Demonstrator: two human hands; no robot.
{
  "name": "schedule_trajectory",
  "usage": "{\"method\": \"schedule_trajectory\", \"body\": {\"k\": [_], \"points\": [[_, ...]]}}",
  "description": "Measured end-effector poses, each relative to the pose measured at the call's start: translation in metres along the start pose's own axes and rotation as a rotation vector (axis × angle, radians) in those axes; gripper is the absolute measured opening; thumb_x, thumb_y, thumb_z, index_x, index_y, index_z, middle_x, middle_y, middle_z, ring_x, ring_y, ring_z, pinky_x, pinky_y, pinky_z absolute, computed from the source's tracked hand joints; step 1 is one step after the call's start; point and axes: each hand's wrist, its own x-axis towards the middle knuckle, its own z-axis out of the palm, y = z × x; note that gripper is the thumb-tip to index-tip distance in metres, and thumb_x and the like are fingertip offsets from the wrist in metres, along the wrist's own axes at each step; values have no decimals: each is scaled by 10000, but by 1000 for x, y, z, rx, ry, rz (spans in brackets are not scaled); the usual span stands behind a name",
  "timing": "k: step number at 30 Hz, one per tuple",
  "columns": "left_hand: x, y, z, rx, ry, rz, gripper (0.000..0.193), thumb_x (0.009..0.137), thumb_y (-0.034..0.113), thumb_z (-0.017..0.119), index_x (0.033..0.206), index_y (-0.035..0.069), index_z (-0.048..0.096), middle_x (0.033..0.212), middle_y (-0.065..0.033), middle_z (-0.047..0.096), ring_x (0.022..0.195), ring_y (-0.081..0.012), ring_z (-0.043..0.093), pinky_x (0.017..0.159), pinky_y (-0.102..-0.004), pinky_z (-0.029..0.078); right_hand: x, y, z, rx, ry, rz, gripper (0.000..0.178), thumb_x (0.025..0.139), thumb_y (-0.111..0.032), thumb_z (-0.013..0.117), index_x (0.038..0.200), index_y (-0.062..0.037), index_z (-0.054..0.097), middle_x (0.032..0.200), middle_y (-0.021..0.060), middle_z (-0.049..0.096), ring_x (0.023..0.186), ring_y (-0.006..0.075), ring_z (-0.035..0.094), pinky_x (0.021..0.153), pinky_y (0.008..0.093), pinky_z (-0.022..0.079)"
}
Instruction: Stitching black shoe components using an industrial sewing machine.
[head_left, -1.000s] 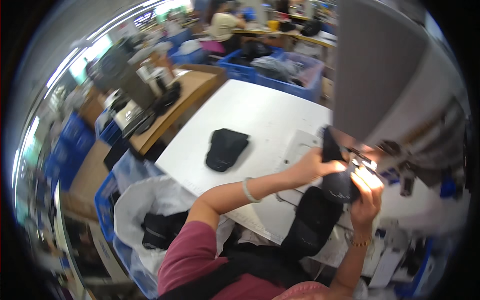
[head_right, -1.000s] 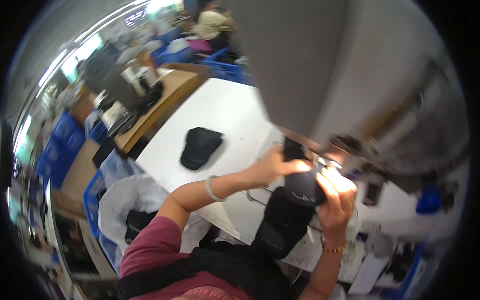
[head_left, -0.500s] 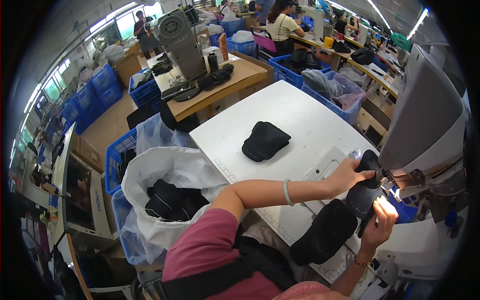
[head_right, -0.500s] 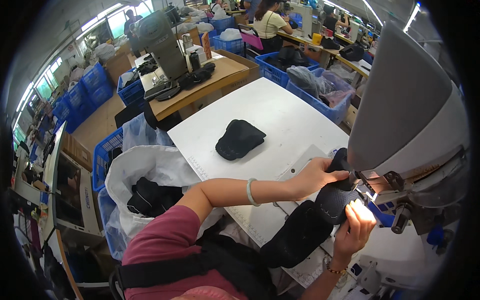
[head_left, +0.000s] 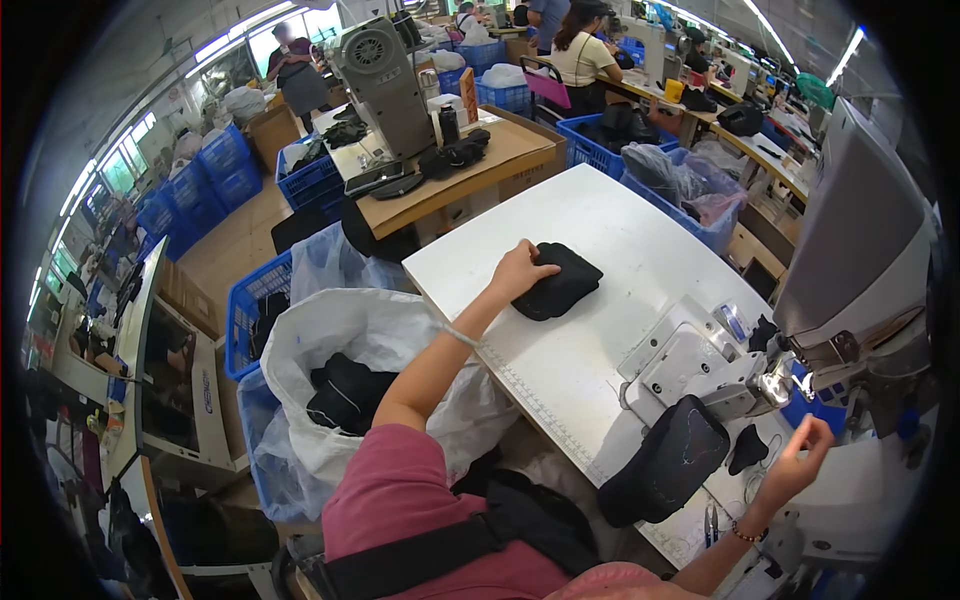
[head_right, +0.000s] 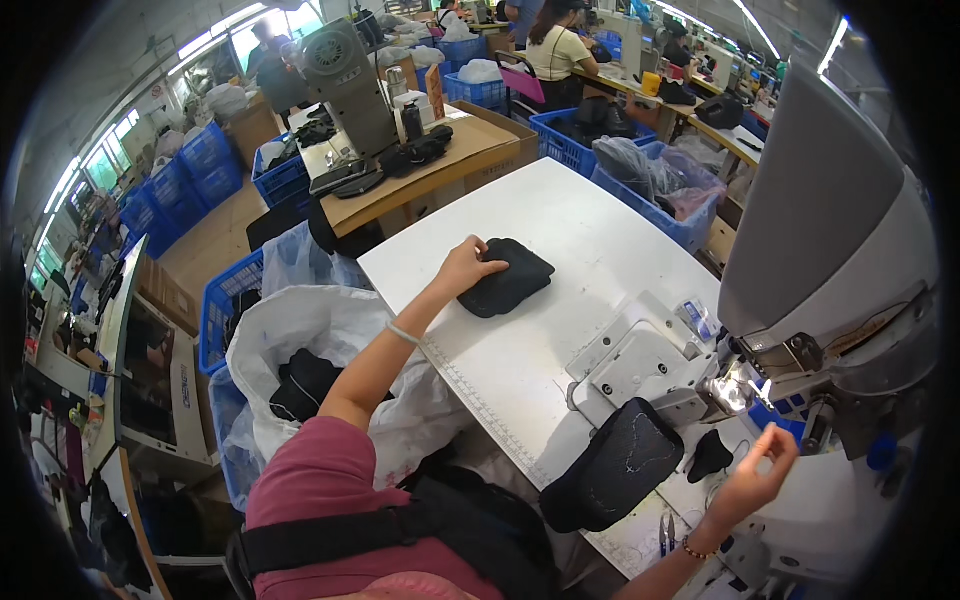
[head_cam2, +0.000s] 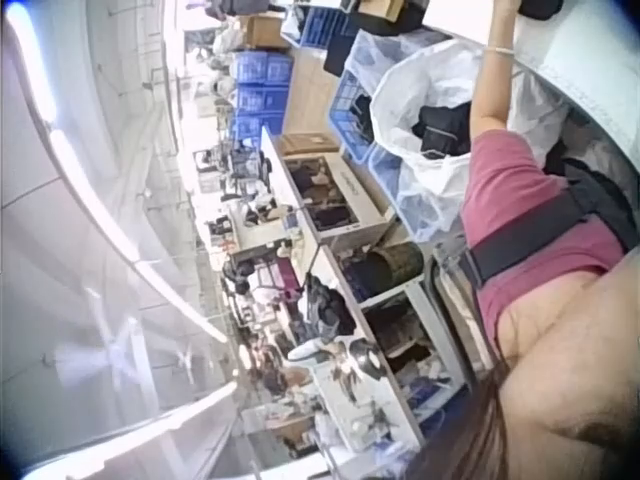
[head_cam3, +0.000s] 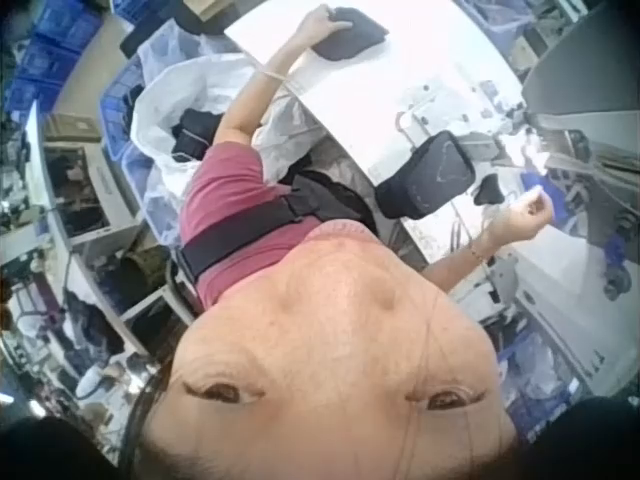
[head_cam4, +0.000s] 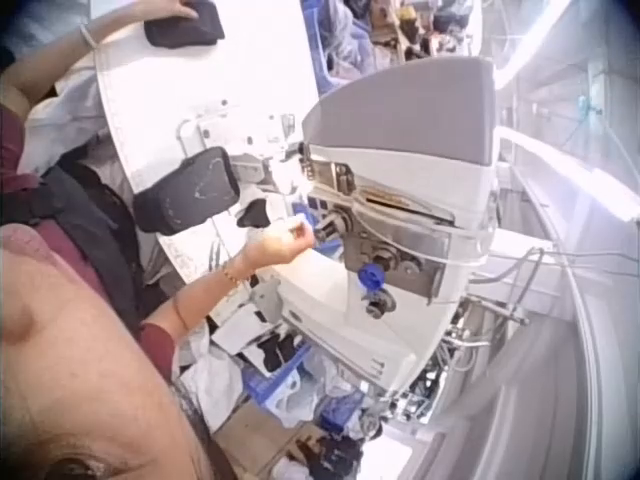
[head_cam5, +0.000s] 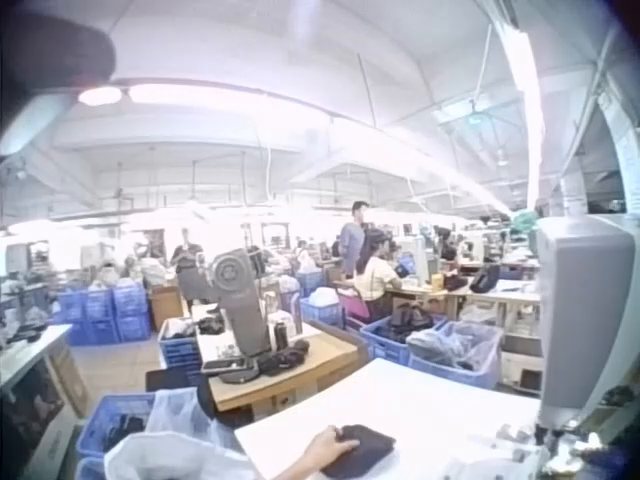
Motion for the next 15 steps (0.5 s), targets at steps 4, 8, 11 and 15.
{"method": "schedule_trajectory", "body": {"k": [4,8,11,15], "points": [[-43,37,8,302,281,265,832,716,535,696,1363,123,375,1312,-284,368,1177,-426,409,916,-554,362,-38,38,-5,-232,-370,-42,144,849,-17,583,966,48,529,982,149,545,922,275,551,819,350,442],[-72,29,28,571,116,257,845,687,539,707,1405,301,329,1330,-290,359,1127,-463,418,881,-585,355,-64,29,-7,-303,-557,68,187,831,-40,597,983,55,542,1014,179,548,1009,341,510,903,402,395],[-57,17,24,544,45,238,805,696,515,706,1390,331,343,1325,-273,370,1111,-445,435,880,-568,369,-68,29,-14,-327,-535,57,195,824,-44,598,987,56,559,1033,191,555,1004,350,515,900,401,403],[-52,24,12,500,-18,204,826,681,439,745,1388,287,346,1298,-319,389,1162,-490,408,924,-614,341,-64,24,-9,-268,-536,94,208,839,-58,565,1014,53,578,1060,196,574,1018,351,524,911,398,404]]}}
